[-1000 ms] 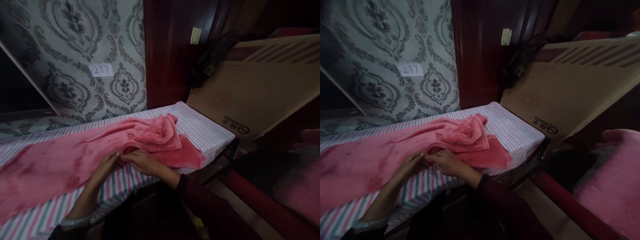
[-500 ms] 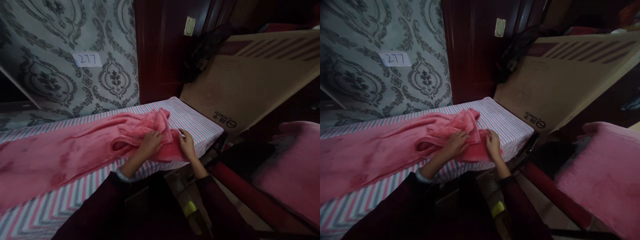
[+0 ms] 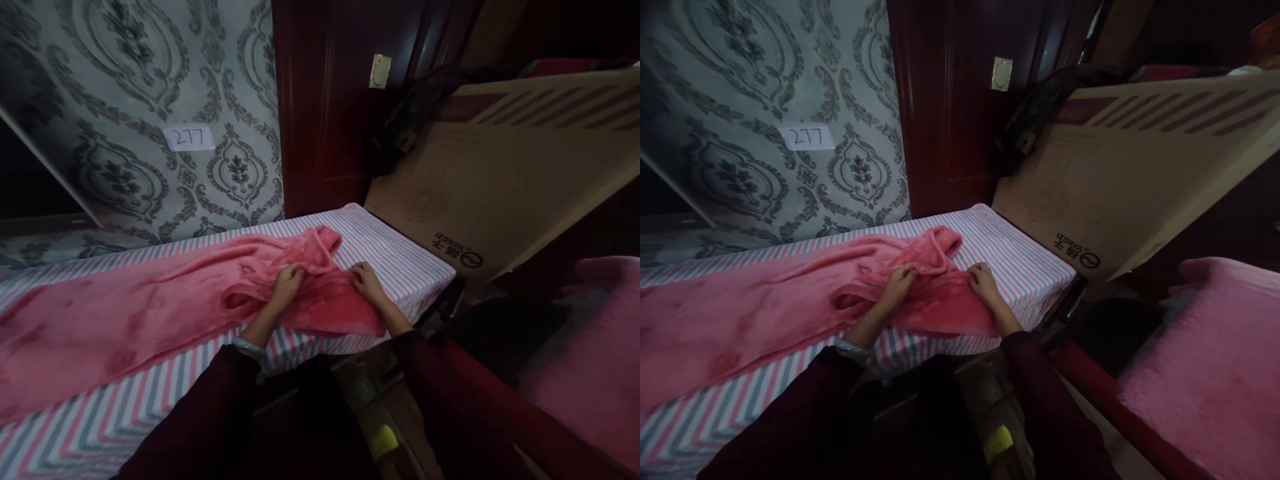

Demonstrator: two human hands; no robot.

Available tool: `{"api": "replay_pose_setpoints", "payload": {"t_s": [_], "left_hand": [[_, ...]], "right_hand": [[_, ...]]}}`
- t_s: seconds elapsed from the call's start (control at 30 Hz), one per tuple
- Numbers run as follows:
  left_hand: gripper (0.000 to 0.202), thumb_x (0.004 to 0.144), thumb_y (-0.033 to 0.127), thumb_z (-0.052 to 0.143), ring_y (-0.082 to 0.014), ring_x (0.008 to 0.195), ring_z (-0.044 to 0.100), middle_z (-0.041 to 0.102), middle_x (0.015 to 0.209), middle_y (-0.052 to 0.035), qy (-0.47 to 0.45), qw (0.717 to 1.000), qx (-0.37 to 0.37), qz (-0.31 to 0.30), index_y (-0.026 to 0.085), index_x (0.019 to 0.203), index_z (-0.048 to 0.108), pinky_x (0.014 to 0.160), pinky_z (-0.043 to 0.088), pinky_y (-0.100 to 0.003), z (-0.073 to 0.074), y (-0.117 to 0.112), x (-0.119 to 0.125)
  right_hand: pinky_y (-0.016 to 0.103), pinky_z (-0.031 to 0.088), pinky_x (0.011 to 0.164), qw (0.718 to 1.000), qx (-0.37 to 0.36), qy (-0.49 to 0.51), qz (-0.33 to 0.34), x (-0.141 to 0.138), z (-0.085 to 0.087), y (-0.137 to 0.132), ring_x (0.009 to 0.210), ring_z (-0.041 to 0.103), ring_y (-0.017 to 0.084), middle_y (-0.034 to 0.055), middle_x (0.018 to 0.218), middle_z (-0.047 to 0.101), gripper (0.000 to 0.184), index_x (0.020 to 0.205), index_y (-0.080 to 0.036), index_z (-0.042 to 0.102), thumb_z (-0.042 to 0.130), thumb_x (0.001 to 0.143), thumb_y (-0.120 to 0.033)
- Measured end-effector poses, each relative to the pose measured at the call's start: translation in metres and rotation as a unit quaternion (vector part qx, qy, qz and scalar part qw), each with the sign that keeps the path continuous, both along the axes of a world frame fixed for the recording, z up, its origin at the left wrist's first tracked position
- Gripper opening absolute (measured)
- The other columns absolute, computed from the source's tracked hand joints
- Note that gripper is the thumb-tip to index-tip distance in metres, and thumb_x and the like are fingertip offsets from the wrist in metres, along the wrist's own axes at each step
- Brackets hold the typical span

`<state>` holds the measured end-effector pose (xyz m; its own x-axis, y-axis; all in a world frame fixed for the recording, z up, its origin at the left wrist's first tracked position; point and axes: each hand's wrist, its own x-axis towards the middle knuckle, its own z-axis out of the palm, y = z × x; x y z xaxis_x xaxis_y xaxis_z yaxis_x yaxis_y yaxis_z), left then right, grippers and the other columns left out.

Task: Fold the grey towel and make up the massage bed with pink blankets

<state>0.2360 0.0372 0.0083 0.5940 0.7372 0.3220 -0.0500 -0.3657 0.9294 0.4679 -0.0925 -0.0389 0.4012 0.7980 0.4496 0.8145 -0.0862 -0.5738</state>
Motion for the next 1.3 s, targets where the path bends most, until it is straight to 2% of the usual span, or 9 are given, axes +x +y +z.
{"api": "replay_pose_setpoints", "payload": {"t_s": [0.13, 0.3, 0.4, 0.6, 0.77, 0.9, 1.03, 1.17, 1.3], "left_hand": [[0.033, 0.071, 0.047, 0.075, -0.0205, 0.078, 0.067, 0.073, 0.08, -0.0022, -0.143, 0.973, -0.176, -0.036, 0.019, 0.089, 0.068, 0.078, 0.055, -0.034, 0.033, 0.006, -0.014], [0.04, 0.075, 0.04, 0.077, -0.0222, 0.093, 0.071, 0.077, 0.104, -0.0063, -0.164, 0.971, -0.171, -0.043, 0.017, 0.106, 0.071, 0.087, 0.056, -0.035, 0.084, 0.002, -0.032], [0.04, 0.076, 0.038, 0.079, -0.0234, 0.099, 0.071, 0.077, 0.109, -0.0077, -0.142, 0.969, -0.179, -0.094, 0.017, 0.11, 0.073, 0.088, 0.056, -0.034, 0.095, -0.013, -0.036], [0.046, 0.076, 0.047, 0.08, -0.0266, 0.099, 0.072, 0.078, 0.1, -0.0101, -0.079, 0.961, -0.178, -0.194, 0.016, 0.11, 0.076, 0.086, 0.057, -0.036, 0.081, -0.034, -0.041], [0.047, 0.069, 0.047, 0.083, -0.0264, 0.092, 0.073, 0.079, 0.096, -0.0079, -0.08, 0.957, -0.184, -0.21, 0.017, 0.105, 0.076, 0.082, 0.058, -0.036, 0.079, -0.034, -0.044], [0.037, 0.078, 0.043, 0.073, -0.027, 0.1, 0.071, 0.078, 0.104, -0.008, -0.074, 0.973, -0.083, -0.2, 0.018, 0.104, 0.076, 0.09, 0.056, -0.039, 0.083, -0.03, -0.043], [0.032, 0.082, 0.036, 0.063, -0.0274, 0.107, 0.069, 0.078, 0.109, -0.0081, -0.042, 0.984, 0.047, -0.165, 0.017, 0.103, 0.077, 0.098, 0.053, -0.04, 0.087, -0.024, -0.042], [0.034, 0.083, 0.035, 0.06, -0.0276, 0.113, 0.068, 0.077, 0.112, -0.0079, -0.032, 0.984, 0.086, -0.154, 0.018, 0.107, 0.077, 0.101, 0.052, -0.04, 0.086, -0.021, -0.043], [0.039, 0.086, 0.042, 0.059, -0.027, 0.114, 0.067, 0.076, 0.119, -0.0096, 0.002, 0.992, 0.103, -0.069, 0.018, 0.113, 0.075, 0.104, 0.051, -0.041, 0.081, -0.009, -0.061]], "right_hand": [[0.037, 0.052, 0.083, 0.993, 0.106, 0.017, 0.044, -0.032, 0.044, -0.025, 0.087, 0.062, 0.023, 0.0054, 0.09, 0.066, 0.019, 0.093, -0.023, 0.064, 0.051, 0.081, -0.019], [0.034, 0.051, 0.085, 0.951, 0.098, -0.038, 0.291, -0.109, 0.146, -0.063, 0.094, 0.065, 0.021, 0.0031, 0.102, 0.07, 0.021, 0.107, -0.026, 0.065, 0.054, 0.09, -0.017], [0.034, 0.052, 0.085, 0.921, 0.095, -0.04, 0.376, -0.136, 0.182, -0.054, 0.095, 0.066, 0.02, 0.0019, 0.103, 0.07, 0.02, 0.108, -0.026, 0.063, 0.053, 0.093, -0.018], [0.038, 0.053, 0.085, 0.963, 0.101, -0.08, 0.238, -0.12, 0.173, 0.0, 0.094, 0.066, 0.024, 0.0049, 0.098, 0.07, 0.015, 0.094, -0.023, 0.061, 0.066, 0.081, -0.017], [0.042, 0.051, 0.097, 0.97, 0.114, -0.069, 0.205, -0.112, 0.162, 0.004, 0.113, 0.065, 0.027, 0.0078, 0.126, 0.067, 0.054, 0.13, -0.024, 0.057, 0.07, 0.078, -0.018], [0.046, 0.048, 0.103, 0.969, 0.104, -0.095, 0.206, -0.105, 0.167, 0.006, 0.123, 0.059, 0.029, 0.0095, 0.137, 0.061, 0.071, 0.144, -0.027, 0.051, 0.072, 0.077, -0.017], [0.049, 0.048, 0.099, 0.961, 0.089, -0.168, 0.201, -0.108, 0.176, 0.007, 0.117, 0.058, 0.032, 0.0123, 0.123, 0.064, 0.055, 0.124, -0.022, 0.064, 0.08, 0.071, -0.02], [0.036, 0.051, 0.081, 0.959, 0.036, -0.129, 0.248, -0.105, 0.179, 0.016, 0.085, 0.063, 0.022, 0.0026, 0.092, 0.069, 0.021, 0.098, -0.022, 0.067, 0.074, 0.078, -0.021], [0.031, 0.047, 0.068, 0.99, 0.084, -0.02, 0.114, -0.033, 0.192, 0.026, 0.066, 0.056, 0.016, -0.0017, 0.068, 0.061, 0.011, 0.075, -0.019, 0.062, 0.072, 0.072, -0.016]]}}
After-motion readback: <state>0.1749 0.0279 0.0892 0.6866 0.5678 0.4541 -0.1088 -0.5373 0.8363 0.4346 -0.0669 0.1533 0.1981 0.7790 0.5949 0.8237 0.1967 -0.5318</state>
